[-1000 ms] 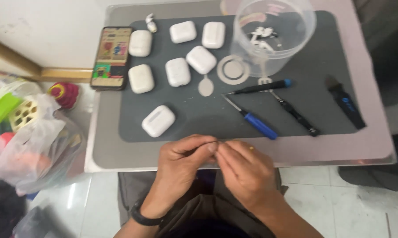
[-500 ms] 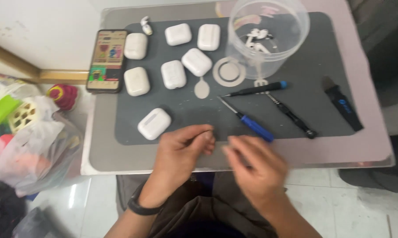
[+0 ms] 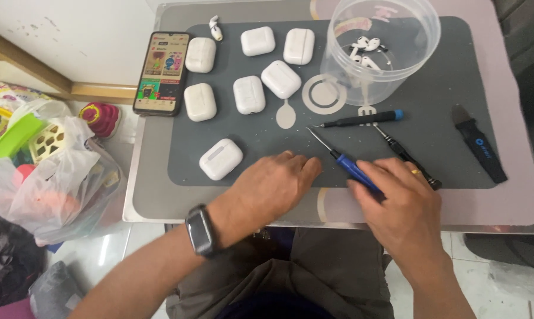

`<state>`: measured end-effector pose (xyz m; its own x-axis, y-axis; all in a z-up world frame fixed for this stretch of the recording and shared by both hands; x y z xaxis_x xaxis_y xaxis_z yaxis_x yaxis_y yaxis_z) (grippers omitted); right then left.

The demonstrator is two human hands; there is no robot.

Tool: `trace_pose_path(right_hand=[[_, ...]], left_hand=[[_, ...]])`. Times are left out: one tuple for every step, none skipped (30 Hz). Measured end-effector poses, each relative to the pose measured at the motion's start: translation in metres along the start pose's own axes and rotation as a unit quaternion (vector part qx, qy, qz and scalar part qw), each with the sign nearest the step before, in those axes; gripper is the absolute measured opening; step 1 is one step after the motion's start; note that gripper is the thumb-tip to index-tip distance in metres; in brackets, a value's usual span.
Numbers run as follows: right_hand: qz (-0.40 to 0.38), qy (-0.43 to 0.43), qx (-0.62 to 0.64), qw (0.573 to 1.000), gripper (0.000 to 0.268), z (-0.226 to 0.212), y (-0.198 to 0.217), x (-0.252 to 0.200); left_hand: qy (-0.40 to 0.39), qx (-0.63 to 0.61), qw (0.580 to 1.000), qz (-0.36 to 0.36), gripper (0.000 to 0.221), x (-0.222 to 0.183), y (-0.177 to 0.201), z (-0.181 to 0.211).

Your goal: Securing internal circuitry and components within an earbud charging case using precision tools.

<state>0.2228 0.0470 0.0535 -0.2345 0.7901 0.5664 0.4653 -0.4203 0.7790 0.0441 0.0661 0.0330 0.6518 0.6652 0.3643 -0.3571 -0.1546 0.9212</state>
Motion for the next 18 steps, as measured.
trace_pose_path(right_hand=[[-0.001, 0.002, 0.003, 1.000, 0.022, -0.002, 0.001, -0.001], [-0.001, -0.010, 0.017, 1.000, 0.016, -0.004, 0.003, -0.001], [0.000, -0.022, 0.029, 0.999, 0.012, -0.005, 0.005, -0.002], [-0.001, -0.022, 0.032, 0.999, 0.012, -0.004, 0.006, -0.003], [0.000, -0.013, 0.031, 0.999, 0.010, -0.004, 0.007, -0.004], [0.001, -0.004, 0.030, 1.000, 0.009, -0.004, 0.008, -0.006], [0.000, -0.005, 0.031, 0.999, 0.009, -0.002, 0.007, -0.008], [0.008, -0.008, 0.012, 1.000, 0.012, 0.000, 0.006, -0.010], [0.016, -0.011, -0.008, 1.000, 0.015, 0.003, 0.005, -0.013], [0.015, -0.012, -0.006, 1.000, 0.015, 0.003, 0.006, -0.013], [0.005, -0.008, -0.011, 1.000, 0.018, 0.003, 0.007, -0.013], [-0.005, -0.003, -0.015, 1.000, 0.023, 0.003, 0.007, -0.012], [-0.005, -0.003, -0.012, 1.000, 0.023, 0.005, 0.006, -0.014], [0.015, -0.001, -0.018, 1.000, 0.020, 0.007, 0.008, -0.016], [0.035, 0.001, -0.024, 0.999, 0.018, 0.008, 0.009, -0.018], [0.034, 0.000, -0.021, 0.999, 0.018, 0.009, 0.006, -0.017], [0.039, 0.002, -0.024, 0.999, 0.019, 0.009, 0.004, -0.017], [0.045, 0.004, -0.028, 0.999, 0.020, 0.010, 0.002, -0.017]], left_hand=[[0.003, 0.001, 1.000, -0.001, 0.010, 0.001, 0.001, -0.005], [-0.019, 0.017, 1.000, -0.007, 0.014, 0.001, 0.003, -0.007], [-0.042, 0.033, 0.999, -0.013, 0.018, 0.002, 0.003, -0.009], [-0.040, 0.034, 0.999, -0.014, 0.018, 0.002, 0.003, -0.012], [-0.034, 0.008, 0.999, -0.027, 0.016, 0.003, 0.001, -0.014], [-0.027, -0.017, 0.999, -0.040, 0.015, 0.003, -0.001, -0.016], [-0.027, -0.017, 0.999, -0.042, 0.015, 0.002, 0.001, -0.016], [-0.001, -0.060, 0.998, -0.027, 0.009, 0.001, 0.004, -0.018], [0.025, -0.102, 0.994, -0.013, 0.014, 0.000, 0.006, -0.021], [0.026, -0.102, 0.994, -0.014, 0.014, -0.007, 0.011, -0.017], [0.060, -0.108, 0.992, -0.003, 0.010, -0.014, 0.016, -0.017], [0.094, -0.113, 0.989, 0.009, 0.013, -0.021, 0.021, -0.018], [0.096, -0.111, 0.989, 0.007, 0.013, -0.030, 0.017, -0.013], [0.143, -0.094, 0.984, 0.056, 0.008, -0.039, 0.018, -0.014], [0.190, -0.076, 0.973, 0.104, 0.007, -0.050, 0.018, -0.014], [0.192, -0.074, 0.973, 0.102, 0.007, -0.050, 0.017, -0.010], [0.205, -0.066, 0.967, 0.134, 0.008, -0.051, 0.019, -0.007], [0.217, -0.056, 0.960, 0.166, 0.011, -0.052, 0.021, -0.003]])
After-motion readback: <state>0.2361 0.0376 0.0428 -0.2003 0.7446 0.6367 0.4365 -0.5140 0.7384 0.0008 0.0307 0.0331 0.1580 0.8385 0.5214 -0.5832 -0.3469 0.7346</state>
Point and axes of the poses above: each hand's wrist, its own x-axis towards the middle knuckle, its own y-axis out of the back of the hand, z = x × y, the point moved 5 cm from there along x, towards the middle knuckle, and after that the axes turned 6 degrees about z, right-handed, at the moved point
